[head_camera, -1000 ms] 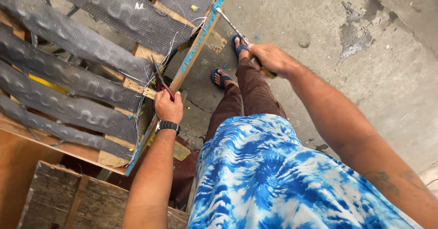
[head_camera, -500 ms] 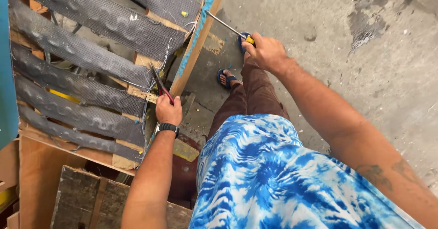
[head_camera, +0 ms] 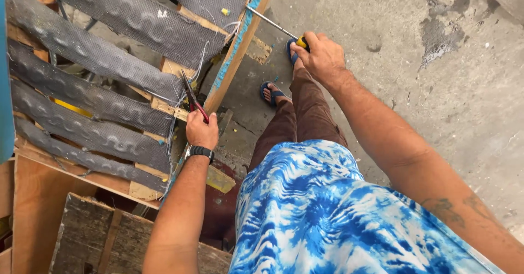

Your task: Disassembling a car seat by removing staples and wires from the frame using a screwdriver and pliers

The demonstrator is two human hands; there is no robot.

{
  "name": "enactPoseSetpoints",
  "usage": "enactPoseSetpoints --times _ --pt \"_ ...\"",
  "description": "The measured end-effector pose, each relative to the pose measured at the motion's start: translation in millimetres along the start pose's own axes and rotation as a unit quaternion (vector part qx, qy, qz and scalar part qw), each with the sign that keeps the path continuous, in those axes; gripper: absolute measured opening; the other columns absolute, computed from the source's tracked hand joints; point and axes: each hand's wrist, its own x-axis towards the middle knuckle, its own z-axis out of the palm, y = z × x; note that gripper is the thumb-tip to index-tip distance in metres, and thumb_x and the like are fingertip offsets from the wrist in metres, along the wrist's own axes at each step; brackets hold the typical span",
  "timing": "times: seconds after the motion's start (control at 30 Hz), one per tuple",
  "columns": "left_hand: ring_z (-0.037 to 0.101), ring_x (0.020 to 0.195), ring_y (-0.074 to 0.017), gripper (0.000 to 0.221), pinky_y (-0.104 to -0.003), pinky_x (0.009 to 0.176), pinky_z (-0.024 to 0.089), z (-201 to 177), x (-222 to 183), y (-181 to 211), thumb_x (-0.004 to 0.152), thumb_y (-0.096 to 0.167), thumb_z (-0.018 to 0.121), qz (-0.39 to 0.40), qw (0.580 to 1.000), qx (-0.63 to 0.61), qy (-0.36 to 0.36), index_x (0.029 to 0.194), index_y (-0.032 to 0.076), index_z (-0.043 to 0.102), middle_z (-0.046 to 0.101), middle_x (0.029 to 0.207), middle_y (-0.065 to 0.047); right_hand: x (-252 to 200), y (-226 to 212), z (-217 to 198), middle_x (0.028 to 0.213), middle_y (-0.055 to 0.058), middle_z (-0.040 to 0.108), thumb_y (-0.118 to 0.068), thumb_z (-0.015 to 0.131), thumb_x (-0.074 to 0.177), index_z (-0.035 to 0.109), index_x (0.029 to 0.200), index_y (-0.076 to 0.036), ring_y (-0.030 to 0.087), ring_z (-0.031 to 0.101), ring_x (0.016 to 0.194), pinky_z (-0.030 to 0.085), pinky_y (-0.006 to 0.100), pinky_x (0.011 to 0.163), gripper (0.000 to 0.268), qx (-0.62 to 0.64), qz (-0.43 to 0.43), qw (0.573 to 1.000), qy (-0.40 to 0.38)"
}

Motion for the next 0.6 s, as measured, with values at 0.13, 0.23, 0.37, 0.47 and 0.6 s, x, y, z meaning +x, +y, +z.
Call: enactPoseSetpoints --times 0.13,0.23,0.37,0.47,0.6 --pt "0.073 0.098 -0.0368 0.031 -0.043 0.087 0.058 13.2 1.1 -14.8 0.081 0.032 0.081 0.053 0.993 -0.016 0.103 0.094 0.005 0.077 0.069 0.106 -0.011 3.2 -0.2 28.5 0.099 0.013 0.066 -0.07 0.06 0.101 0.058 0.122 -0.024 0.036 0.07 0.099 0.054 0.049 0.09 0.051 0.095 0.087 0.989 -0.072" --pt "0.072 0.098 -0.0379 0.03 -0.045 0.087 0.058 18.7 2.4 -19.2 0.08 0.033 0.081 0.047 0.993 -0.028 0.102 0.093 0.005 0.077 0.069 0.106 -0.011 -7.7 -35.2 9.4 0.075 0.013 0.066 -0.055 0.05 0.108 0.065 0.108 -0.015 0.023 0.073 0.056 0.063 0.033 0.043 0.042 0.513 0.2 0.789 -0.272" --pt "0.072 0.1 -0.0357 0.031 -0.042 0.09 0.057 23.6 -0.7 -24.5 0.08 0.033 0.081 0.041 0.993 -0.034 0.103 0.095 0.006 0.078 0.069 0.109 -0.009 -21.5 -89.9 -28.5 0.058 0.003 0.04 -0.075 0.038 0.097 0.061 0.103 -0.005 0.016 0.046 0.04 0.042 0.032 0.035 0.073 0.753 0.289 0.484 -0.338" --pt "0.072 0.1 -0.0361 0.032 -0.042 0.09 0.058 26.1 6.4 -25.2 0.08 0.031 0.081 0.047 0.991 -0.05 0.111 0.098 0.004 0.078 0.07 0.108 -0.011 -25.8 -93.6 -6.3 0.056 0.003 0.04 -0.071 0.05 0.095 0.062 0.101 -0.005 0.016 0.047 0.039 0.043 0.032 0.035 0.068 0.743 0.291 0.528 -0.292" --pt "0.071 0.102 -0.0405 0.032 -0.046 0.09 0.057 16.3 -5.5 -22.4 0.084 0.028 0.079 0.051 0.988 -0.094 0.108 0.101 0.0 0.076 0.07 0.108 -0.017 -17.6 -98.9 -17.2 0.039 0.009 0.056 -0.065 0.066 0.094 0.062 0.054 -0.014 0.022 0.057 0.032 0.045 0.034 0.033 0.065 0.479 0.231 0.816 -0.227"
